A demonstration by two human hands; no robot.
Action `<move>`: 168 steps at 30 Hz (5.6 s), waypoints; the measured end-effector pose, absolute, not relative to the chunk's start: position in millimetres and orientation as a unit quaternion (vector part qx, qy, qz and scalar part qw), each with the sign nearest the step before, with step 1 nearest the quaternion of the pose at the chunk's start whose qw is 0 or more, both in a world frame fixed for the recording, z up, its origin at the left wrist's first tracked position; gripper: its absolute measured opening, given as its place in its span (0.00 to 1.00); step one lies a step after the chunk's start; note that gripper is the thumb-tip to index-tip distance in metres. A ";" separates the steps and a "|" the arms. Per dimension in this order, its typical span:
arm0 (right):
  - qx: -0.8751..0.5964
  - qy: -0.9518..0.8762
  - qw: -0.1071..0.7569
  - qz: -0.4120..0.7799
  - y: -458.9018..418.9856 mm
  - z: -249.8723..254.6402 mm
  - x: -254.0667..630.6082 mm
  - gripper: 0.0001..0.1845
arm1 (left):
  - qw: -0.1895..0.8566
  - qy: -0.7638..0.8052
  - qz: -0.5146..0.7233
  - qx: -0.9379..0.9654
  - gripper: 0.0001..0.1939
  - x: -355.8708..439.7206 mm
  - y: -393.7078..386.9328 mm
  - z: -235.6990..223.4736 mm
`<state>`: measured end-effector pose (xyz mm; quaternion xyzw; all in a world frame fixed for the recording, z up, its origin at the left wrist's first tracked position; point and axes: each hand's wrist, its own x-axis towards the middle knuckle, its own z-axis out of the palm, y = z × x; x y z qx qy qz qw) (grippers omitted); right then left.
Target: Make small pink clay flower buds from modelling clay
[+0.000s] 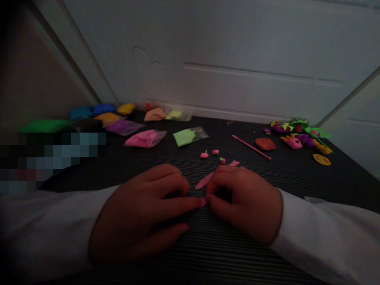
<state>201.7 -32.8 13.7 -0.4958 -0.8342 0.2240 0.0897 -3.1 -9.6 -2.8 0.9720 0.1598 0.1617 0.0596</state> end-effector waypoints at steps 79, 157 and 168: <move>-0.349 -0.910 0.202 0.097 -40.7 -3.8 204.5 0.11 | 0.159 0.221 0.198 0.942 0.07 -5.5 0.9 -1.7; -0.379 -0.888 0.207 0.160 -38.6 -5.2 201.6 0.10 | 0.168 0.216 0.185 0.944 0.08 -4.9 1.0 -1.2; -0.384 -0.888 0.201 0.154 -38.9 -5.5 201.6 0.10 | 0.167 0.220 0.185 0.943 0.08 -5.2 1.1 -1.1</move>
